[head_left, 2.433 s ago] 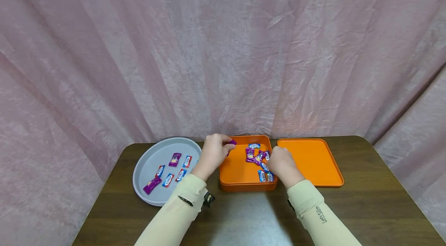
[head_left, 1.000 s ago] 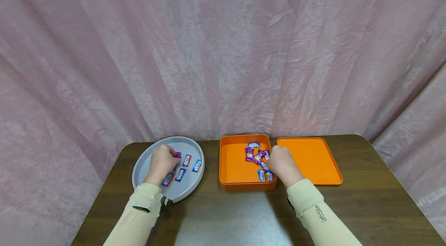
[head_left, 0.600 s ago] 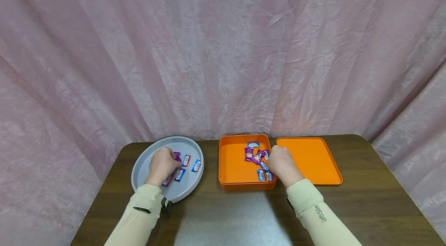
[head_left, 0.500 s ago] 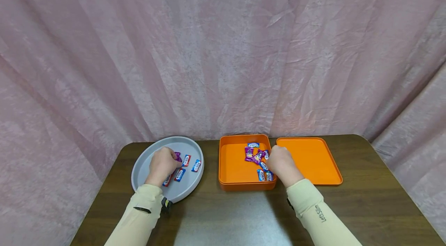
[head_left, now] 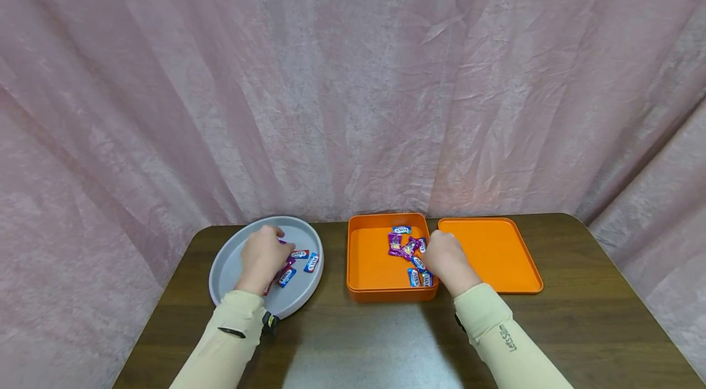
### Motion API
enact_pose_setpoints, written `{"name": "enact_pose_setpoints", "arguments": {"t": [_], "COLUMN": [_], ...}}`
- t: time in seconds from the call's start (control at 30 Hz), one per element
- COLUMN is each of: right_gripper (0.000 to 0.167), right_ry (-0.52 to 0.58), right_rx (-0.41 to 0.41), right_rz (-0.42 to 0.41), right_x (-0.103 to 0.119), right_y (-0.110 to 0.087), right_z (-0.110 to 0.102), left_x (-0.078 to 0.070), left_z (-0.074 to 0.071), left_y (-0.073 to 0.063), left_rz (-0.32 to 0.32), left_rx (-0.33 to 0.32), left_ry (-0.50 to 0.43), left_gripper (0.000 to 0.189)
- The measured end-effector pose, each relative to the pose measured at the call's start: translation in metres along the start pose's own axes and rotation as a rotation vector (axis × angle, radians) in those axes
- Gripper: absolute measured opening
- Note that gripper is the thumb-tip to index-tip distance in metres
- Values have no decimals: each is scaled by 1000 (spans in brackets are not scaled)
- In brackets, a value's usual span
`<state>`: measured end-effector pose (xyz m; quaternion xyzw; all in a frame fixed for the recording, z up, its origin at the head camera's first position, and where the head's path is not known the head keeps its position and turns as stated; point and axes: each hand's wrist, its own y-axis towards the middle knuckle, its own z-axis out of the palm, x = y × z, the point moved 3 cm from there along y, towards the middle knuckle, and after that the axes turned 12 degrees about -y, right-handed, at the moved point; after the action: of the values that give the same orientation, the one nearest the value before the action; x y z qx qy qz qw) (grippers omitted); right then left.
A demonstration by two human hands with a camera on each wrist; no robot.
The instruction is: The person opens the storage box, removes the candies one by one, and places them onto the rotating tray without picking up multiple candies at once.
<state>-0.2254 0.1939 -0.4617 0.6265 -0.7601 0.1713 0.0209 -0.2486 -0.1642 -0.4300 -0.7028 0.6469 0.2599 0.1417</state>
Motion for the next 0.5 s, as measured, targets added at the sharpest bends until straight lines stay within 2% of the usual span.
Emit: {"name": "enact_pose_setpoints", "arguments": {"t": [0.1,0.23,0.4,0.5], "right_gripper": [38,38,38,37], "right_ry": [1,-2,1,1], "right_rx": [2,6,9,9], "right_rz": [5,14,17,13], "right_x": [0,0,1,1], "right_y": [0,-1,-2,-2], "right_z": [0,0,0,-1], "left_x": [-21,-54,-98,-122], "left_z": [3,14,35,51], "left_y": [0,-3,-16,-25], "left_rz": [82,194,326,370], "left_rx": [-65,-109,-90,-34], "left_ry": [-40,-117,-157,-160], "left_gripper": [37,37,36,38]}}
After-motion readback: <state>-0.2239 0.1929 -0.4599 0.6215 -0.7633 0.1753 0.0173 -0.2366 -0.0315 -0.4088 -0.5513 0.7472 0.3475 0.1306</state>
